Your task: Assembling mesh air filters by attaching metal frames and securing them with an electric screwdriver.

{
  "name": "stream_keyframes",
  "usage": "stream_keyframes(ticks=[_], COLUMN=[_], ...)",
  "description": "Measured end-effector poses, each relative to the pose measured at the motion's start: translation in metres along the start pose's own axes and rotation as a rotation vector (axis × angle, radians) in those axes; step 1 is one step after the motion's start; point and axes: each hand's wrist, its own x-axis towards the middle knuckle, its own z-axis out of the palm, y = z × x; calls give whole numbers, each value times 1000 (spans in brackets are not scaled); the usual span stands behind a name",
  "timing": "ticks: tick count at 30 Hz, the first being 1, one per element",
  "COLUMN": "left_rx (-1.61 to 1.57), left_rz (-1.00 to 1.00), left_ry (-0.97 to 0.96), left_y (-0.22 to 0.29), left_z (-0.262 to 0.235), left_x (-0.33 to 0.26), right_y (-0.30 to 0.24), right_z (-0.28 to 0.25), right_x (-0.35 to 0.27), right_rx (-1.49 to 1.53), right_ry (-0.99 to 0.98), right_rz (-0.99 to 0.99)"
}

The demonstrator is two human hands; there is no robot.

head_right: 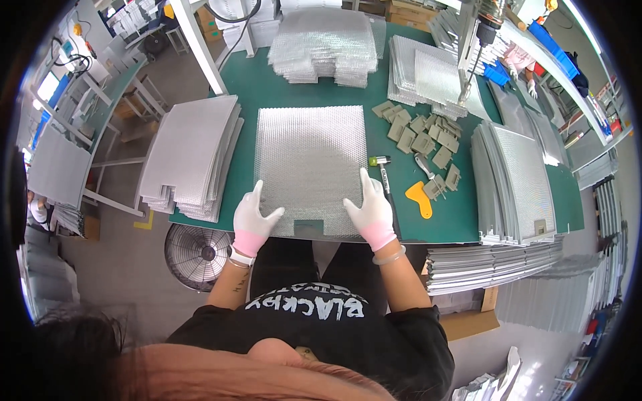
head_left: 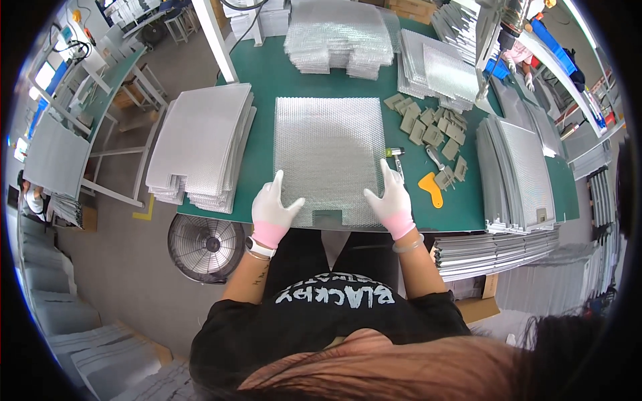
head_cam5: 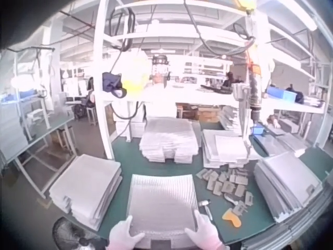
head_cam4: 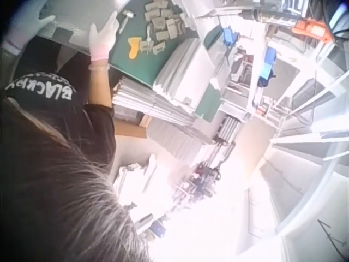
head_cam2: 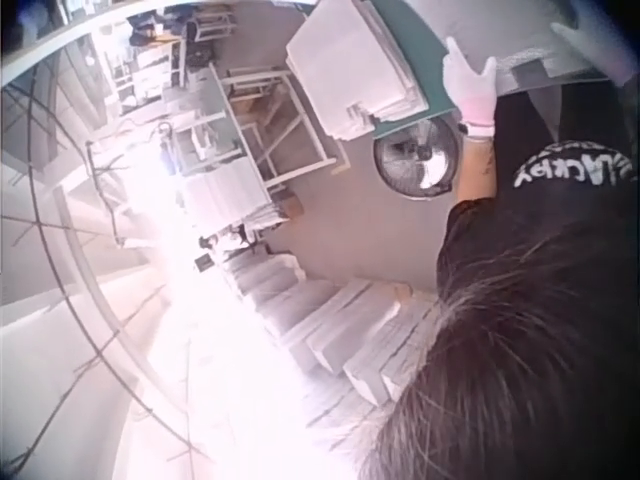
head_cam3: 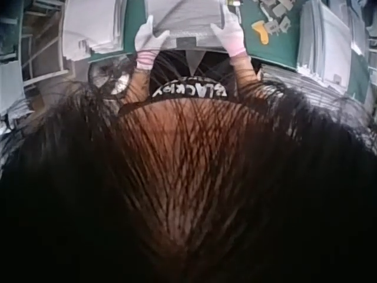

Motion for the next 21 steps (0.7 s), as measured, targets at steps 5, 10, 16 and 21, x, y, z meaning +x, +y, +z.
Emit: stream_keyframes(ticks=[5,10,16,21], left_rx=[120,173,188,189], left_rz=[-65,-89,-87,-172], left_ry=[-90,-167,-187,-297], left_y=[-10,-19,-22,-15], left_z=[9,16,15,9], left_x=[2,1,4,12], right_y=[-4,11,11,20], right_z=[9,29,26,32], right_x=[8,2,4,4], right_rx=[42,-20,-98,-107], right_ry=[-168,-220,-253,-262], right_rz=[140,139,133,88])
